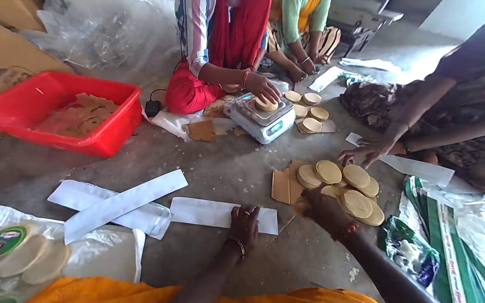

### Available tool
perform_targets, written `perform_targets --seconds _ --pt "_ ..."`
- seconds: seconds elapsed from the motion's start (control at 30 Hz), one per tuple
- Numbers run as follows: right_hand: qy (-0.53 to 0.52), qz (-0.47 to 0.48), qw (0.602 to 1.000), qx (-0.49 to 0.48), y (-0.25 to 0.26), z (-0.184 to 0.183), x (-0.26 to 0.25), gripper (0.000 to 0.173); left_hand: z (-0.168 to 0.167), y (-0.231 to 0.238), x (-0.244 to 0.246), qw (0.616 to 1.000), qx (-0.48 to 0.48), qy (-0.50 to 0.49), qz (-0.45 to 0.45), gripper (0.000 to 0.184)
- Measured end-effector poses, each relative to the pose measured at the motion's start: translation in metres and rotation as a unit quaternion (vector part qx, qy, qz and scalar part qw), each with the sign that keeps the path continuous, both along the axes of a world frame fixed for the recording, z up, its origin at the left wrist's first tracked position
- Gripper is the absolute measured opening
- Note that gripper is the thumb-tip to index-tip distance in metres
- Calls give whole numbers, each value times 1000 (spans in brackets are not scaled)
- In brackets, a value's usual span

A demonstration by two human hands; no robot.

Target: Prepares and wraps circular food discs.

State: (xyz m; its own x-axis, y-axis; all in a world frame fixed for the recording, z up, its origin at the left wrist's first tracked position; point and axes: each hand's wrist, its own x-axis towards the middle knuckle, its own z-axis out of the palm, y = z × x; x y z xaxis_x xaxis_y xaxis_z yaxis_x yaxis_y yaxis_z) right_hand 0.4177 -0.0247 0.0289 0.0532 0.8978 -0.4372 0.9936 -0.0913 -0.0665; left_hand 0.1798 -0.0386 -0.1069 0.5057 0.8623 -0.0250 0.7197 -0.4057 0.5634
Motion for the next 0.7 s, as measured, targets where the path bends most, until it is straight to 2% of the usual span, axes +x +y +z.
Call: perform_targets --seconds 0.07,0.17,0.23,0.27,0.33,0.4,0.47,0.5,0.57,0.63,0.7 --pt "-34 5 999 -10 -28 -13 0 38 0 3 0 999 -18 23 -15 50" --pt "-46 -17 998 -41 -54 -30 -2 40 10 5 -1 996 -59 54 -31 53" --pt "23 -76 997 -13 -61 -23 -10 44 30 0 -8 997 -69 22 -7 52" --pt "93 -111 989 21 -66 -22 -15 49 39 -7 -14 997 -76 -13 6 51" --pt "288 -165 936 115 -78 -26 -37 51 59 -24 -29 982 -149 -119 18 57" --pt "462 -209 847 158 -86 -34 -74 51 73 -44 -49 933 -262 -246 30 63" --pt "559 -224 785 150 -92 -37 -113 53 86 -58 -71 881 -320 -345 54 50" --pt "578 -209 775 148 -94 -40 -127 53 90 -62 -81 879 -305 -359 71 41" --pt "575 -144 788 168 -96 -43 -143 45 101 -66 -96 931 -206 -292 80 31" --pt "519 -53 824 222 -98 -45 -150 35 115 -70 -106 981 -96 -166 39 26" --pt "415 37 875 247 -101 -49 -158 28 116 -75 -106 999 -43 -31 -6 28"
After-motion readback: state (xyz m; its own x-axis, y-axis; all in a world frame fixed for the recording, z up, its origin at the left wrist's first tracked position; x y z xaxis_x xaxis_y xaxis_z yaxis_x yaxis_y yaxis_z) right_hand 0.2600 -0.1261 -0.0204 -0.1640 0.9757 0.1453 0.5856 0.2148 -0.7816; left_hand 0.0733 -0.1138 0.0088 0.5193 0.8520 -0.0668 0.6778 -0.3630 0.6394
